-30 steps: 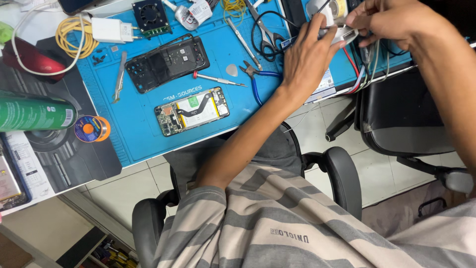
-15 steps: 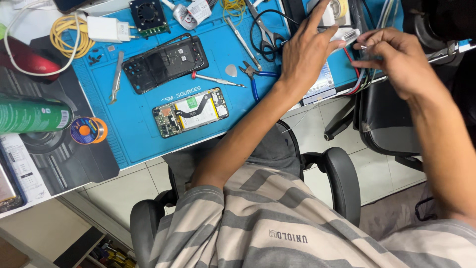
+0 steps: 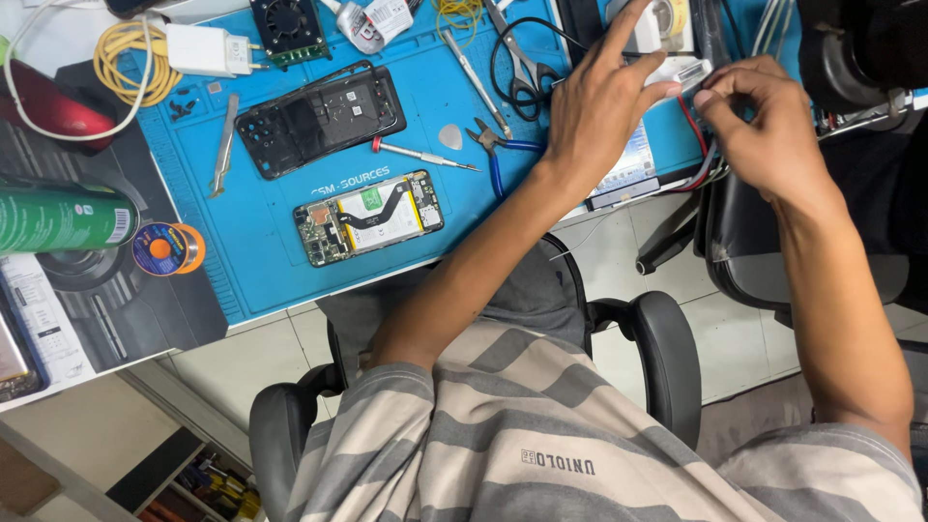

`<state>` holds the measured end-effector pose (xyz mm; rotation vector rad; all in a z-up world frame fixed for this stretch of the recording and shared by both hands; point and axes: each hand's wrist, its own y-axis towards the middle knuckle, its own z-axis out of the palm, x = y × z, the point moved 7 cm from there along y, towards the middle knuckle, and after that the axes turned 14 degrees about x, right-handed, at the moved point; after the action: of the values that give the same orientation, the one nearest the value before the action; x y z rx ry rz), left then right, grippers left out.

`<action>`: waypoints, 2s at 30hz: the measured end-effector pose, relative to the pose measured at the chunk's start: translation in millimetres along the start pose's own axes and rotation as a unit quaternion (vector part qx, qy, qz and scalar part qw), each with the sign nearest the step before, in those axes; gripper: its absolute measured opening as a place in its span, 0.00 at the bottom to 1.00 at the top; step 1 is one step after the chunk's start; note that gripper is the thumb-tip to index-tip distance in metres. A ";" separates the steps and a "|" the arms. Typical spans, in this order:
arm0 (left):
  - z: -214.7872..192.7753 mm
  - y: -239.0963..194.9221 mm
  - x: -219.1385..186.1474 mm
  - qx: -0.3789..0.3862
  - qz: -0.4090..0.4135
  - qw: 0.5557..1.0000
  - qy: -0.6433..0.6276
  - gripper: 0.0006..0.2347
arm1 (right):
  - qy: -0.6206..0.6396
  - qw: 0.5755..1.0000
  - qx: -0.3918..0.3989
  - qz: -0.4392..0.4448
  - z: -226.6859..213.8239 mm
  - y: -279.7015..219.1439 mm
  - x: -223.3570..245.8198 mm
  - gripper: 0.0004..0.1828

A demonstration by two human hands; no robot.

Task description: The person disassembles a smartphone, removes the battery, and uses a screwdriver and scissors to adjust internal components. They then reconnect the battery and reassemble the device.

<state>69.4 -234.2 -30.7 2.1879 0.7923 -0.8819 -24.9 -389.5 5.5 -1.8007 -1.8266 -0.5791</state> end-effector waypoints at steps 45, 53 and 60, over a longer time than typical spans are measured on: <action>-301.4 -169.5 46.7 -0.021 0.045 0.996 -0.072 0.11 | 0.001 0.921 0.283 -0.269 139.0 114.8 300.9 0.08; -305.9 -166.4 30.9 -0.003 0.117 0.992 0.048 0.09 | 0.004 0.913 0.318 -0.253 139.6 116.8 300.7 0.09; -301.3 -158.9 29.8 0.031 0.124 0.990 0.058 0.06 | 0.001 0.905 0.333 -0.264 134.3 114.7 300.8 0.10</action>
<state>83.2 93.6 65.5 2.3472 0.5371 -0.6681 83.6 -66.9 82.3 -0.8565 -2.1654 -0.0932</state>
